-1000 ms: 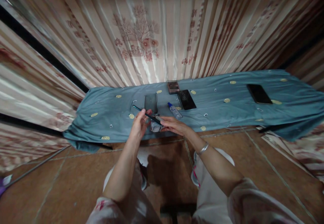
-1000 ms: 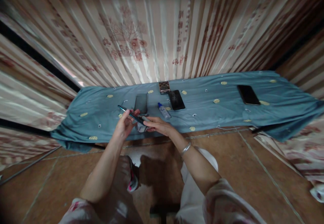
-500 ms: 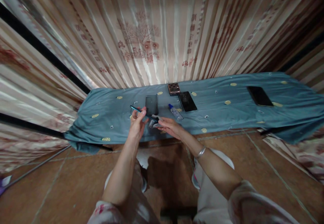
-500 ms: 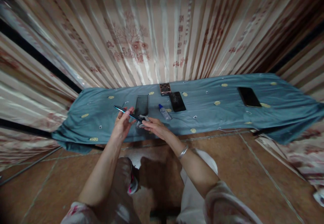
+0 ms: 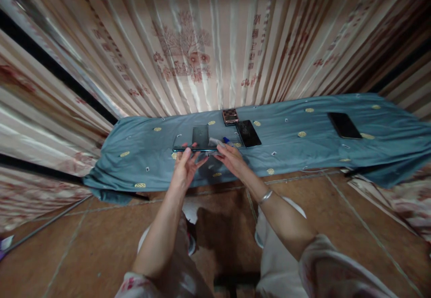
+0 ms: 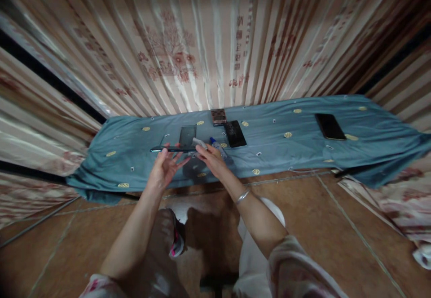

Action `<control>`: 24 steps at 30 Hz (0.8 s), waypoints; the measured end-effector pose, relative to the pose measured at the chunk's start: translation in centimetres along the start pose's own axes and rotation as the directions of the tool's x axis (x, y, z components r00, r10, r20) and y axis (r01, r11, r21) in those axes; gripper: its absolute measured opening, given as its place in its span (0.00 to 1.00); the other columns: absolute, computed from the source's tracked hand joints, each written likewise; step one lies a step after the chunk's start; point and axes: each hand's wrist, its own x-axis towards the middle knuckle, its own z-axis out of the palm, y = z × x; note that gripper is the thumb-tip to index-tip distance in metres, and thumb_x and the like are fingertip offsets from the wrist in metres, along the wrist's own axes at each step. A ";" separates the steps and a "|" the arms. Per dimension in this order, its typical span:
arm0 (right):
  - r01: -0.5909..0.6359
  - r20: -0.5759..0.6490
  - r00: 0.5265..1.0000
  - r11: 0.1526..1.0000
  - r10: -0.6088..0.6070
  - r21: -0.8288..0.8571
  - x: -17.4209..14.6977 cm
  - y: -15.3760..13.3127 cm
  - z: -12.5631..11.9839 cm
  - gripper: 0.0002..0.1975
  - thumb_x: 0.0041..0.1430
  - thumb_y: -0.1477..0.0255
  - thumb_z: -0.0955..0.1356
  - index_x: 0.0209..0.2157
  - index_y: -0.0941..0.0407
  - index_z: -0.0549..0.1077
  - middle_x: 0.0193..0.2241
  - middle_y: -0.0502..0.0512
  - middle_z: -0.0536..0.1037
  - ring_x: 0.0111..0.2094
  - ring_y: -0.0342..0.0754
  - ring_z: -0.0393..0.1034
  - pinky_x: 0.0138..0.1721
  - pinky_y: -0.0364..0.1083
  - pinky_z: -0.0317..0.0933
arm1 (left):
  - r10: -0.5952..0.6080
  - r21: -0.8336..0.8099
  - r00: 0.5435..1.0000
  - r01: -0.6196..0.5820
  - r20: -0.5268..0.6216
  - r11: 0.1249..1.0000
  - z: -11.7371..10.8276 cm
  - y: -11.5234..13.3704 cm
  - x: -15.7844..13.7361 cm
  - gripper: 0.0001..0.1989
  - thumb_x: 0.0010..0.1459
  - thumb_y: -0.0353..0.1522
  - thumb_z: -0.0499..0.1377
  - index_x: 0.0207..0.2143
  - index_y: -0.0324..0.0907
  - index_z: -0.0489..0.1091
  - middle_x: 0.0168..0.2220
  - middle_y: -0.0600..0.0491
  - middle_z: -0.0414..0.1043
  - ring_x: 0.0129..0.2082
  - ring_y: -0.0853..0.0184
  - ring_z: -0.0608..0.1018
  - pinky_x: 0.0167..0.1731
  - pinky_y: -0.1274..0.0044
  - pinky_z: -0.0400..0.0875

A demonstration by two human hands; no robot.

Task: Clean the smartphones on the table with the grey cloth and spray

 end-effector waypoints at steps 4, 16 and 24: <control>0.048 -0.091 0.995 0.998 -0.045 0.029 0.9 0.0 -0.6 0.23 0.42 0.53 0.75 0.38 0.51 0.78 0.42 0.51 0.80 0.46 0.48 0.73 0.43 0.44 0.68 | -0.061 -0.074 0.996 0.066 0.069 0.995 0.1 0.4 -0.5 0.23 0.46 0.52 0.64 0.37 0.45 0.71 0.42 0.49 0.76 0.51 0.54 0.76 0.51 0.54 0.68; 0.048 -0.219 0.974 0.999 -0.051 -0.019 1.9 -1.4 -2.1 0.25 0.44 0.48 0.72 0.37 0.52 0.76 0.32 0.51 0.80 0.37 0.51 0.76 0.37 0.49 0.72 | -0.231 -0.145 0.972 0.236 0.053 0.961 0.4 -0.5 -2.0 0.35 0.55 0.57 0.52 0.44 0.34 0.73 0.47 0.34 0.75 0.53 0.47 0.75 0.51 0.55 0.70; 0.015 -0.217 0.976 1.000 -0.015 -0.002 1.7 -1.6 -1.7 0.23 0.40 0.50 0.75 0.29 0.54 0.74 0.27 0.51 0.79 0.30 0.49 0.74 0.30 0.47 0.70 | -0.330 -0.172 0.940 0.340 0.082 0.925 -0.2 -1.2 -2.6 0.39 0.57 0.57 0.48 0.46 0.29 0.72 0.47 0.30 0.75 0.54 0.45 0.75 0.52 0.55 0.69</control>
